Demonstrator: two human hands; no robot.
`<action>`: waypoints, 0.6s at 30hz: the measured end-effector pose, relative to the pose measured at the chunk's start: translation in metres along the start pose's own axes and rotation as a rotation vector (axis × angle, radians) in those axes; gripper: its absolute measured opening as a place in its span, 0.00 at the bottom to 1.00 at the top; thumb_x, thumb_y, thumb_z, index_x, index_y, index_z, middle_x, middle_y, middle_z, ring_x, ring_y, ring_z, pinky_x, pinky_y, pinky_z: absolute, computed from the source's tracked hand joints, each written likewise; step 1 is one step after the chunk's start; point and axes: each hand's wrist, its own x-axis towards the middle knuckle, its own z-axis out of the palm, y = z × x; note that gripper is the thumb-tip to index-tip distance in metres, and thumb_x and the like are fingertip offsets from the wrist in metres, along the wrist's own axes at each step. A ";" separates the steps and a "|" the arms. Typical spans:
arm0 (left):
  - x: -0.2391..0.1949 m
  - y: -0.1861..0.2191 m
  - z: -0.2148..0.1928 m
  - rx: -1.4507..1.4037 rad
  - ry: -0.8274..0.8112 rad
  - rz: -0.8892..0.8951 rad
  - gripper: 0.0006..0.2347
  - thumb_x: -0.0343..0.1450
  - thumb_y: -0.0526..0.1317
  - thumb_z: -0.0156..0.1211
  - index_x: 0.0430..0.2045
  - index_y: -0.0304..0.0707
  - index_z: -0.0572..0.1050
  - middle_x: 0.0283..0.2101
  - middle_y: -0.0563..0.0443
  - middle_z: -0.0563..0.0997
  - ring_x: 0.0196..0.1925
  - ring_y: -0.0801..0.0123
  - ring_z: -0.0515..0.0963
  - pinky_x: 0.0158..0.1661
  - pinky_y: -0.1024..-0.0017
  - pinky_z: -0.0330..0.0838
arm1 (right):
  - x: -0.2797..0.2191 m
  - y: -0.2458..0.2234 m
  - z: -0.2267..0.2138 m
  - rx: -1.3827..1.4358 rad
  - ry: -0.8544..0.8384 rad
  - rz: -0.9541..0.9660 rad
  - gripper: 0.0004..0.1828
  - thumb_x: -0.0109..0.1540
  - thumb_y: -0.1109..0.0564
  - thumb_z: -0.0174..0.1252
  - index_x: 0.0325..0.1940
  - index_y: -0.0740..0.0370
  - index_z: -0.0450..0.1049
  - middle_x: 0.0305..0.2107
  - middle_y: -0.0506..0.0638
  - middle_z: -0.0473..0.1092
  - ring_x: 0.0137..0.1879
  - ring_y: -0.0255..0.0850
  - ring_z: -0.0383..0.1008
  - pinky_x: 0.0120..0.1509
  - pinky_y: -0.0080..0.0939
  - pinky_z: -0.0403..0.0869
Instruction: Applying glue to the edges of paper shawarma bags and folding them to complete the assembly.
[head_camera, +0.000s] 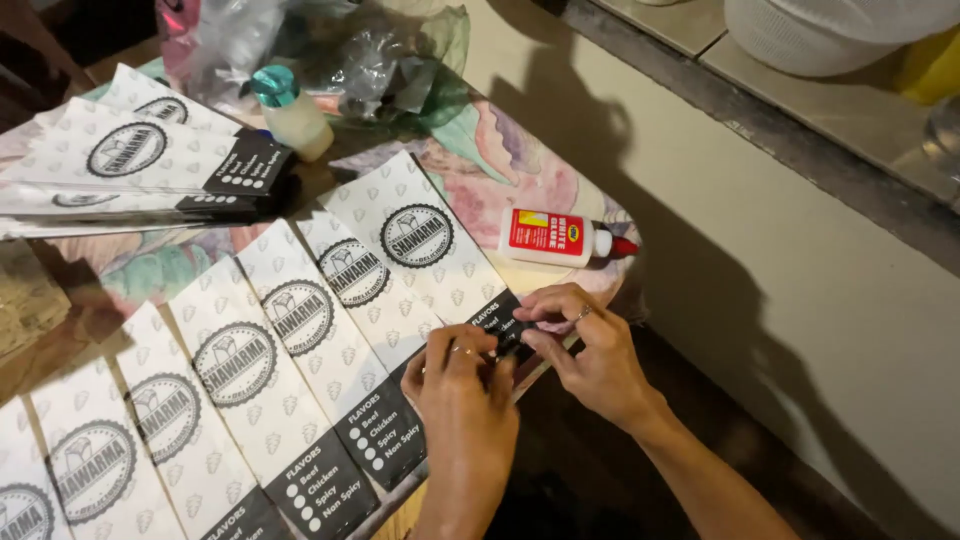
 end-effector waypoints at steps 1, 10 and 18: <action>0.002 0.005 0.002 0.060 0.041 0.033 0.08 0.60 0.37 0.70 0.29 0.44 0.77 0.43 0.59 0.76 0.45 0.67 0.77 0.51 0.62 0.55 | 0.001 -0.002 0.000 -0.010 0.001 -0.027 0.08 0.62 0.70 0.60 0.42 0.66 0.69 0.43 0.57 0.73 0.50 0.47 0.84 0.54 0.35 0.82; -0.001 0.009 -0.006 0.168 -0.037 0.085 0.12 0.60 0.33 0.73 0.34 0.42 0.77 0.44 0.56 0.73 0.50 0.64 0.75 0.53 0.59 0.56 | 0.000 -0.004 0.003 0.059 0.023 0.039 0.04 0.63 0.72 0.58 0.39 0.68 0.72 0.43 0.57 0.76 0.49 0.45 0.85 0.49 0.32 0.83; -0.034 0.008 -0.041 -0.163 0.030 0.267 0.06 0.74 0.29 0.49 0.39 0.33 0.74 0.53 0.42 0.74 0.56 0.51 0.72 0.57 0.57 0.61 | 0.002 -0.033 0.001 -0.182 0.055 -0.135 0.07 0.64 0.72 0.55 0.44 0.67 0.75 0.43 0.55 0.78 0.53 0.43 0.81 0.56 0.36 0.80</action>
